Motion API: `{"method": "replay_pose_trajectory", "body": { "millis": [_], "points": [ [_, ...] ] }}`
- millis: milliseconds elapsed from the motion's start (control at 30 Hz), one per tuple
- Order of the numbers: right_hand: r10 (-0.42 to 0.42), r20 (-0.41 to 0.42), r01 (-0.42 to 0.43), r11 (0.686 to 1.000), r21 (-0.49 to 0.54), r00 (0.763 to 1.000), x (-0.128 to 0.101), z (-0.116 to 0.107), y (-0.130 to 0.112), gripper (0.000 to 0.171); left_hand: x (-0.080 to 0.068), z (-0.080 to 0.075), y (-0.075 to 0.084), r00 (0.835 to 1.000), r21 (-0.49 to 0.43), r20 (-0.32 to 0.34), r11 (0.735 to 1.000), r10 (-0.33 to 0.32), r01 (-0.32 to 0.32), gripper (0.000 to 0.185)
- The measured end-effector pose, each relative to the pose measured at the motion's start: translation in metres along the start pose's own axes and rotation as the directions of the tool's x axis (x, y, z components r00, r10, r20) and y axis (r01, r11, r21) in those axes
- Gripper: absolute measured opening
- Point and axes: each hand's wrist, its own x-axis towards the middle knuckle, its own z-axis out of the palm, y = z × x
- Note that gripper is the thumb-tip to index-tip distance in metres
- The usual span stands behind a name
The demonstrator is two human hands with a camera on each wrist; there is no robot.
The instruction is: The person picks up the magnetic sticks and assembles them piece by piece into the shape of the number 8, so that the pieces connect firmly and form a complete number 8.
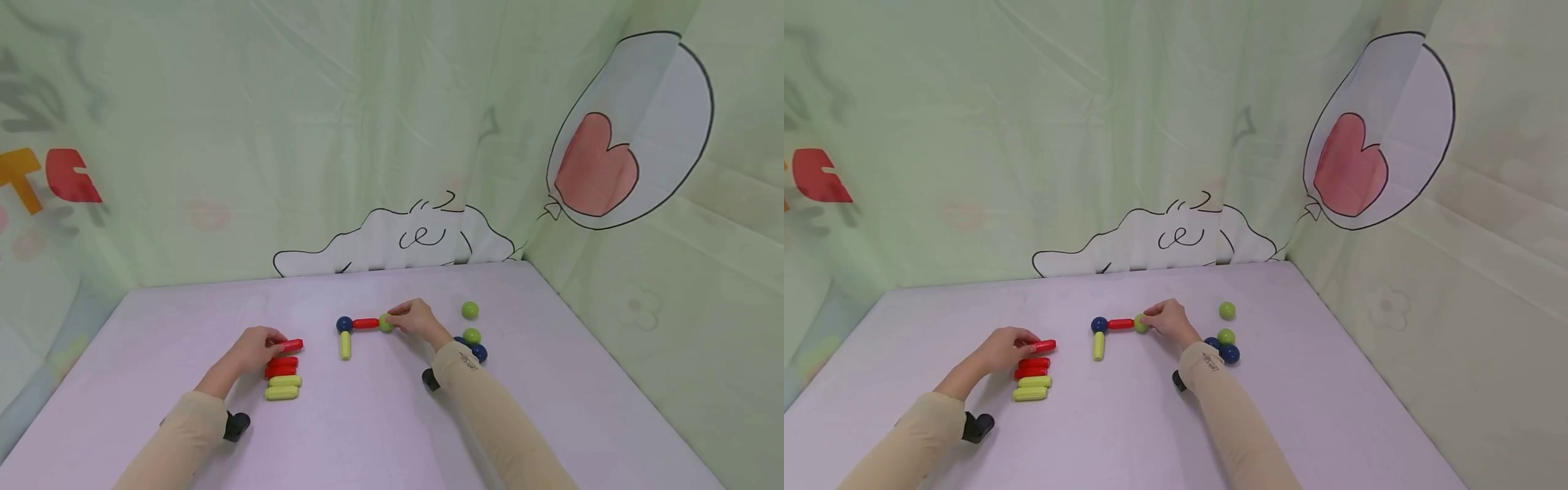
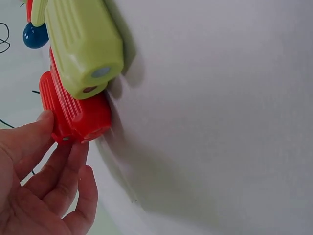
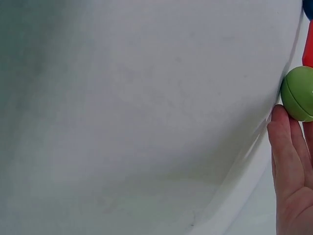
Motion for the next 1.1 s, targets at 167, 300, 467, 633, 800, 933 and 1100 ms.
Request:
{"method": "replay_pose_trajectory", "body": {
  "millis": [167,300,467,633,800,933,1100],
  "points": [
    [-0.001,-0.003,0.001,1.0,0.008,1.0,0.0,0.001,0.001,0.026,0.003,0.001,0.003,1.0,-0.017,-0.013,1.0,0.016,-0.016,0.024],
    [0.002,-0.01,-0.002,1.0,0.007,1.0,0.0,0.002,0.002,0.025,0.004,0.002,0.007,0.999,-0.042,-0.025,0.999,0.033,-0.034,0.025],
    [0.004,-0.018,-0.004,1.0,-0.003,1.0,-0.001,0.002,0.0,0.024,0.006,0.004,0.014,0.998,-0.063,-0.045,0.997,0.034,-0.036,0.026],
    [-0.006,-0.025,0.006,1.0,-0.008,1.0,-0.001,0.001,0.001,0.023,0.005,0.006,0.023,0.999,-0.08,-0.041,0.996,0.025,-0.028,0.024],
    [-0.014,-0.03,0.014,1.0,-0.015,0.999,0.0,0.001,0.002,0.024,0.006,0.011,0.033,0.999,-0.113,-0.028,0.993,0.022,-0.025,0.023],
    [-0.015,-0.025,0.015,1.0,-0.013,1.0,-0.001,0.001,0.002,0.024,0.008,0.015,0.04,0.999,-0.132,-0.023,0.99,0.039,-0.041,0.022],
    [-0.001,-0.025,0.001,1.0,-0.005,1.0,-0.001,0.001,0.001,0.023,0.009,0.02,0.051,0.999,-0.149,-0.015,0.988,0.033,-0.034,0.021]
  ]
}}
